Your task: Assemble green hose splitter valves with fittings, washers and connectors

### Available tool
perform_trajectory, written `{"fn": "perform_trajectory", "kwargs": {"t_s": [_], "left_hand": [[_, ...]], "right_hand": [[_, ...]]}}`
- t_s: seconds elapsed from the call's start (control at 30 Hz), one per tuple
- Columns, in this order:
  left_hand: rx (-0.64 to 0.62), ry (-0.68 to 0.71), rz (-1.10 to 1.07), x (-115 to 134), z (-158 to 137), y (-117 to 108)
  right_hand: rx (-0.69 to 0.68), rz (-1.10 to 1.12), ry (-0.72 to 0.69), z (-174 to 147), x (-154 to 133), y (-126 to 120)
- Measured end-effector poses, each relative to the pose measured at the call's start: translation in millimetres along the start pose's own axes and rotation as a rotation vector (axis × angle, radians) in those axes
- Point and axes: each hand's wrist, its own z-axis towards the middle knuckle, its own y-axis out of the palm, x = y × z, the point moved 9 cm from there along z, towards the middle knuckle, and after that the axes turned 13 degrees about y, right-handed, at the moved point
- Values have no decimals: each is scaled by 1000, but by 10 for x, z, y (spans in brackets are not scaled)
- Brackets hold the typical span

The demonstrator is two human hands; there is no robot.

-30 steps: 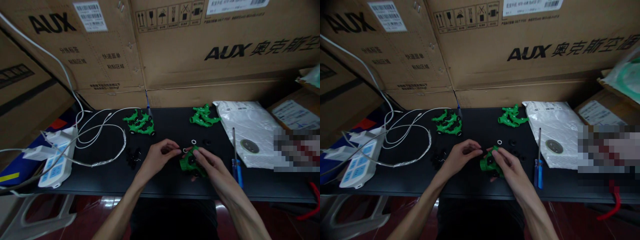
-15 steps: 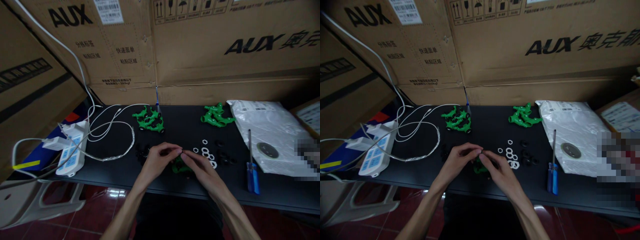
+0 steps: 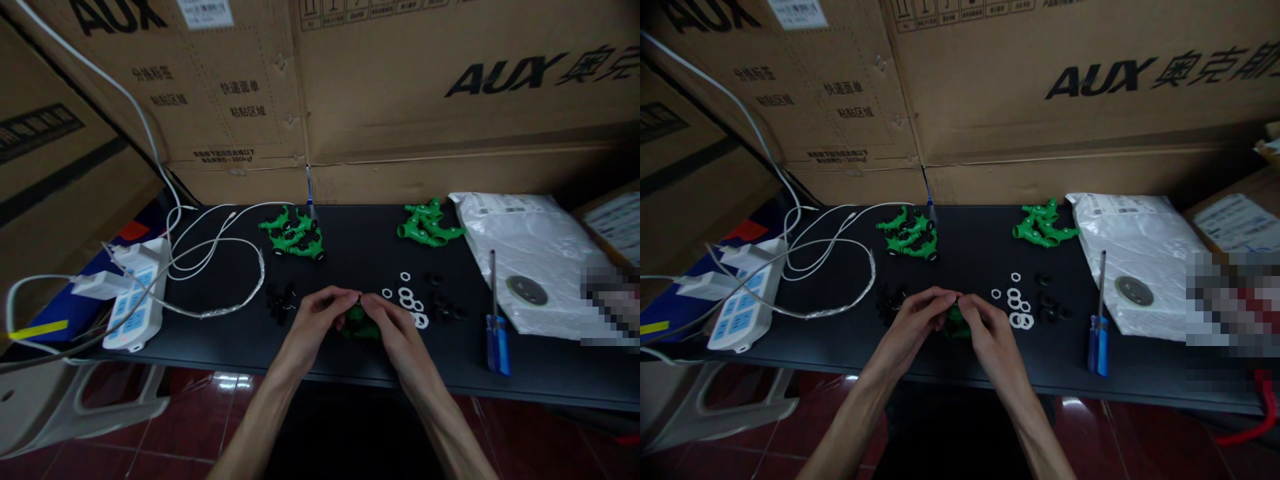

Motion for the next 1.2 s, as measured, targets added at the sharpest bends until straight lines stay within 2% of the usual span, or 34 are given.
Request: {"fn": "perform_trajectory", "kwargs": {"t_s": [0.17, 0.4, 0.5, 0.63, 0.77, 0.87, 1.03, 1.1, 1.2], "left_hand": [[46, -48, -41, -37, -27, 30], [54, -30, -14, -64, -5, 56], [92, 68, 79, -41, 2, 26], [173, 294, 335, 77, -57, -30], [96, 432, 497, 143, -100, 30], [16, 411, 468, 133, -57, 37], [-107, 287, 333, 95, 39, -1], [-88, 233, 268, 67, 52, -58], [11, 140, 159, -6, 41, -169]], "right_hand": [[105, 34, 34, 31, 96, -64], [146, 78, 39, 31, 73, -88], [162, 87, 42, 38, 67, -89], [178, 99, 31, 62, 79, -91], [187, 94, 12, 61, 81, -110], [180, 65, 8, 55, 72, -112], [131, 41, 13, 45, 59, -95], [65, 48, 17, 22, 66, -62], [-86, 49, 33, -46, 109, 28]]}}
